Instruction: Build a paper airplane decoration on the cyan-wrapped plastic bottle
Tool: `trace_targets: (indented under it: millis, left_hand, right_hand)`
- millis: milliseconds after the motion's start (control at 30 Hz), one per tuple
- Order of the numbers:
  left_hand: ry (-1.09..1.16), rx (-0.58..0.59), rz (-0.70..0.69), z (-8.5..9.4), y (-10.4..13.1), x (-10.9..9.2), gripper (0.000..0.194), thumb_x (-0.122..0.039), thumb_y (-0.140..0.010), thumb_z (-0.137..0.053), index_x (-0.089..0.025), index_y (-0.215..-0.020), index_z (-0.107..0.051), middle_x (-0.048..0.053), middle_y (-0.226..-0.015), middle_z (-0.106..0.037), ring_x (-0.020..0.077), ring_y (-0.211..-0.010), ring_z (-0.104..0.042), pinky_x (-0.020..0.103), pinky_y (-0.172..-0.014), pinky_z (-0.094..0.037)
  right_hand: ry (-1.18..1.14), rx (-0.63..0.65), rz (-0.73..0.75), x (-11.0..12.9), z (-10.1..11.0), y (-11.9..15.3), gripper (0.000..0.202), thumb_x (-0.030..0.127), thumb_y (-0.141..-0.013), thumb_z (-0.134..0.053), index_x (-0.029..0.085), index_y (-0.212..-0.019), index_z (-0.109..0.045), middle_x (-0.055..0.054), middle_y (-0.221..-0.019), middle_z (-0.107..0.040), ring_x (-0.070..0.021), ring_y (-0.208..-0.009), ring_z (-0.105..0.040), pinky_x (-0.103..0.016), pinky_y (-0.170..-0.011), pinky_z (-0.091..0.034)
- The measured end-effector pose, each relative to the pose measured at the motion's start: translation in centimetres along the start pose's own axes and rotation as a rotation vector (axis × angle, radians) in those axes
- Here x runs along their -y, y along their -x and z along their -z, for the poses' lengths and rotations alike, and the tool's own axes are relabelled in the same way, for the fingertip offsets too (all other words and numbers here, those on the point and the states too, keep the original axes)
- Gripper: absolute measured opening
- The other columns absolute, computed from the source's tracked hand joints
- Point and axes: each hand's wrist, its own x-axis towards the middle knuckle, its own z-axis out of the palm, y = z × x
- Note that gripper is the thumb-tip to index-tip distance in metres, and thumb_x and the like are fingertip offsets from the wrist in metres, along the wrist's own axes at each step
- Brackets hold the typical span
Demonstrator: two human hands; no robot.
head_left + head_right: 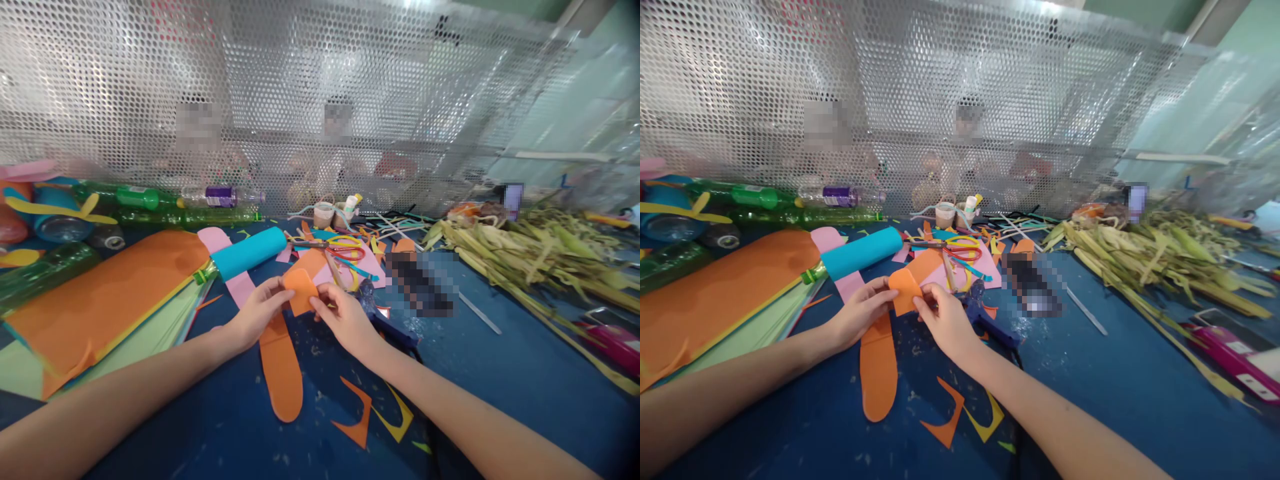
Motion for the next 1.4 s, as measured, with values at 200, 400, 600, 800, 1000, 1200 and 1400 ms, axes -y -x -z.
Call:
trace_targets:
  millis: [200,400,600,800,1000,1200,1400]
  left_hand:
    - [0.014,0.017,0.002,0.0,0.0,0.0,0.018,-0.028,-0.074,-0.067,-0.017,-0.084,-0.057,0.001,-0.087,-0.064,0.0165,-0.084,-0.061,0.030,-0.082,-0.045]
    - [-0.009,-0.039,-0.042,-0.4,0.1,-0.5,0.016,-0.030,-0.077,-0.062,-0.017,-0.082,-0.054,-0.001,-0.078,-0.057,0.0141,-0.076,-0.057,0.027,-0.074,-0.045]
    - [-0.556,-0.128,-0.324,-0.1,1.0,-1.0,0.014,-0.028,-0.086,-0.046,-0.020,-0.097,-0.050,0.004,-0.097,-0.053,0.0188,-0.096,-0.052,0.034,-0.086,-0.042]
    - [-1.163,0.014,-0.637,-0.9,1.9,-1.7,0.018,-0.016,-0.082,-0.049,-0.022,-0.098,-0.055,0.008,-0.108,-0.052,0.0247,-0.109,-0.046,0.043,-0.095,-0.036]
    - [-1.390,0.170,-0.578,0.0,3.0,-1.8,0.026,-0.025,-0.076,-0.057,-0.020,-0.101,-0.056,0.008,-0.106,-0.057,0.0267,-0.108,-0.047,0.047,-0.100,-0.034]
    - [-1.458,0.204,-0.472,0.9,4.1,-1.0,0.031,-0.029,-0.080,-0.054,-0.021,-0.110,-0.057,0.010,-0.116,-0.056,0.0301,-0.120,-0.039,0.049,-0.101,-0.034]
    - [-1.433,0.259,-0.494,0.9,4.4,-1.0,0.028,-0.027,-0.085,-0.048,-0.023,-0.111,-0.058,0.009,-0.116,-0.055,0.0302,-0.121,-0.038,0.048,-0.099,-0.037]
  right_hand:
    - [-0.042,-0.048,0.002,0.1,-0.1,0.1,0.015,0.029,-0.085,-0.050,0.021,-0.097,-0.045,0.002,-0.072,-0.056,-0.0137,-0.060,-0.061,-0.027,-0.060,-0.050]
    - [0.110,-0.053,0.043,0.3,0.0,0.4,0.023,0.020,-0.083,-0.047,0.021,-0.105,-0.040,0.004,-0.064,-0.054,-0.0138,-0.056,-0.058,-0.026,-0.056,-0.046]
    - [0.617,0.050,0.150,1.1,-0.3,1.2,0.011,0.013,-0.076,-0.052,0.020,-0.084,-0.055,0.000,-0.064,-0.061,-0.0159,-0.058,-0.059,-0.025,-0.054,-0.039]
    - [1.015,-0.044,0.090,2.1,1.9,0.2,0.018,0.034,-0.086,-0.050,0.023,-0.095,-0.060,-0.003,-0.063,-0.064,-0.0193,-0.055,-0.059,-0.027,-0.050,-0.035]
    - [1.079,-0.140,0.116,0.4,5.6,-2.4,0.012,0.028,-0.080,-0.058,0.020,-0.073,-0.061,-0.008,-0.078,-0.063,-0.0240,-0.082,-0.056,-0.034,-0.073,-0.042]
    - [1.064,-0.139,0.084,-1.5,5.3,-3.4,0.016,0.029,-0.074,-0.063,0.018,-0.063,-0.058,-0.007,-0.068,-0.061,-0.0248,-0.074,-0.057,-0.038,-0.075,-0.042]
    - [1.013,-0.291,0.050,-0.4,6.7,-3.0,0.006,0.020,-0.079,-0.051,0.018,-0.075,-0.054,-0.009,-0.072,-0.063,-0.0244,-0.074,-0.060,-0.036,-0.069,-0.044]
